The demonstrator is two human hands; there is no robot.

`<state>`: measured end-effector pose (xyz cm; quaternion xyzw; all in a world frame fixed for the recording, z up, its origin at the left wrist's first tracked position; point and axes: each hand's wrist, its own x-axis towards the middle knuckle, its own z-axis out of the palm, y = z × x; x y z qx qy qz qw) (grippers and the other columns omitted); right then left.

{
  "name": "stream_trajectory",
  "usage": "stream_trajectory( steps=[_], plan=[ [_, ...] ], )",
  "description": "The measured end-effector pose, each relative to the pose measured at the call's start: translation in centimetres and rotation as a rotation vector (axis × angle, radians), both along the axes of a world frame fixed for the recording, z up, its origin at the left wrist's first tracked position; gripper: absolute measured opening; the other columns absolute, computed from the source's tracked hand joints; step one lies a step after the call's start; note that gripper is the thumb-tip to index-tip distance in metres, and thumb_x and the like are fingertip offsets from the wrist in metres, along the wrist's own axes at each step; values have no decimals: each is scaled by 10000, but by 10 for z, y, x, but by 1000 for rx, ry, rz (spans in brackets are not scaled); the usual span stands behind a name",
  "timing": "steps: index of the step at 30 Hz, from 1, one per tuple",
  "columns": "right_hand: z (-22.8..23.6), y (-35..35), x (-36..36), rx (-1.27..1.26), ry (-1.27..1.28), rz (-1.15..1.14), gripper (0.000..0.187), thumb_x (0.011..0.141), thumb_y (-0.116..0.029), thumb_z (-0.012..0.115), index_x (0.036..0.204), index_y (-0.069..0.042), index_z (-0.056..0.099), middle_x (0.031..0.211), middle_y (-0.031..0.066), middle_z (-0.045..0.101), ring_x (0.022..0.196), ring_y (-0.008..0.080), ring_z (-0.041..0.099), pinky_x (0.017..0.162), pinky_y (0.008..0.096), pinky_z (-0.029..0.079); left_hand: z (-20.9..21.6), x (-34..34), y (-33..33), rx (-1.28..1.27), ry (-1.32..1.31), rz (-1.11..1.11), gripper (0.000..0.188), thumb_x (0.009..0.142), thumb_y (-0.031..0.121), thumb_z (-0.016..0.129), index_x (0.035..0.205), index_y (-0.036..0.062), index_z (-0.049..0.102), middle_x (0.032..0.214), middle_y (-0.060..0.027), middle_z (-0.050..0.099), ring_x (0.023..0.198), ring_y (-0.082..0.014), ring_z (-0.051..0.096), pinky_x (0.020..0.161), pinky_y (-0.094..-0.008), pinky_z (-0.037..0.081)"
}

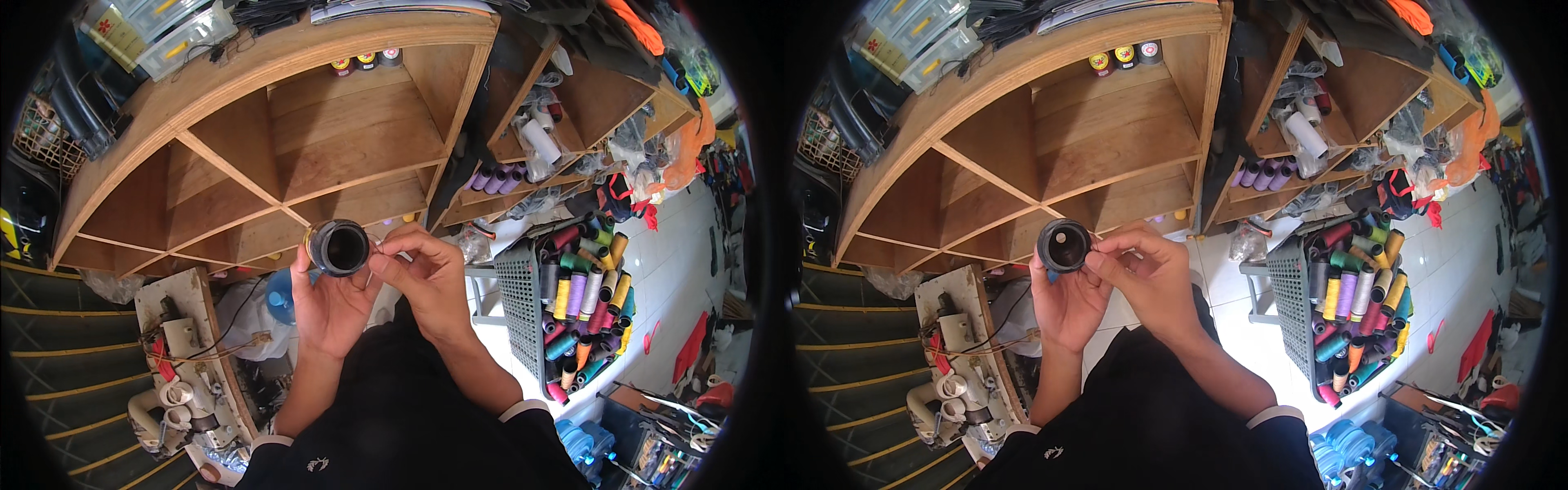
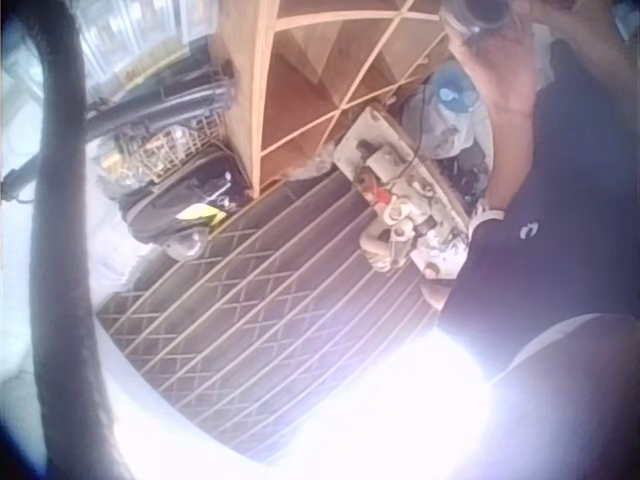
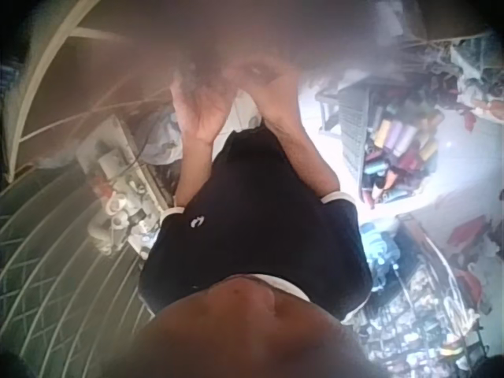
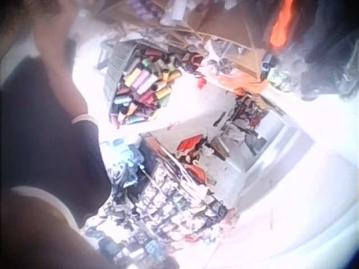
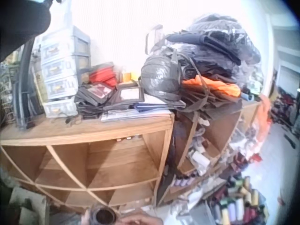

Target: The person picks up spools of thread from a plastic crate and places them one by one onto a wooden shelf. The person handles multiple spools of different colors, briefly inspecting them before arranging them on the shelf.

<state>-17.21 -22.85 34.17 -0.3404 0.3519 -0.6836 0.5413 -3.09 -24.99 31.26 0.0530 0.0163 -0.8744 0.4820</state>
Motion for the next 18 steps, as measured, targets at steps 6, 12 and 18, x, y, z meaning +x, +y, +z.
stream_trajectory(
  steps=[6,12,18],
  plan=[
    [-9,2,16,-4,-41,-118,163,820,65,705,972,6,711,963,82,623,929,155,585,860,282,463,2,0,2,11,-126,15,518,974,475,484,1259,48,552,1249,-145,622,1170,-254,599,1074,-415,412],
    [-15,0,23,-55,174,-258,189,842,51,693,1026,13,715,986,88,630,926,165,607,807,254,478,1,-5,2,33,6,43,517,989,457,464,1252,19,542,1263,-161,608,1197,-261,581,1091,-416,406],
    [-17,2,24,-204,601,-454,276,794,49,718,1069,26,705,1006,117,638,897,190,619,766,252,482,0,-6,2,-35,114,38,522,987,449,478,1259,6,523,1298,-161,581,1211,-274,566,1090,-412,409]
  ],
)
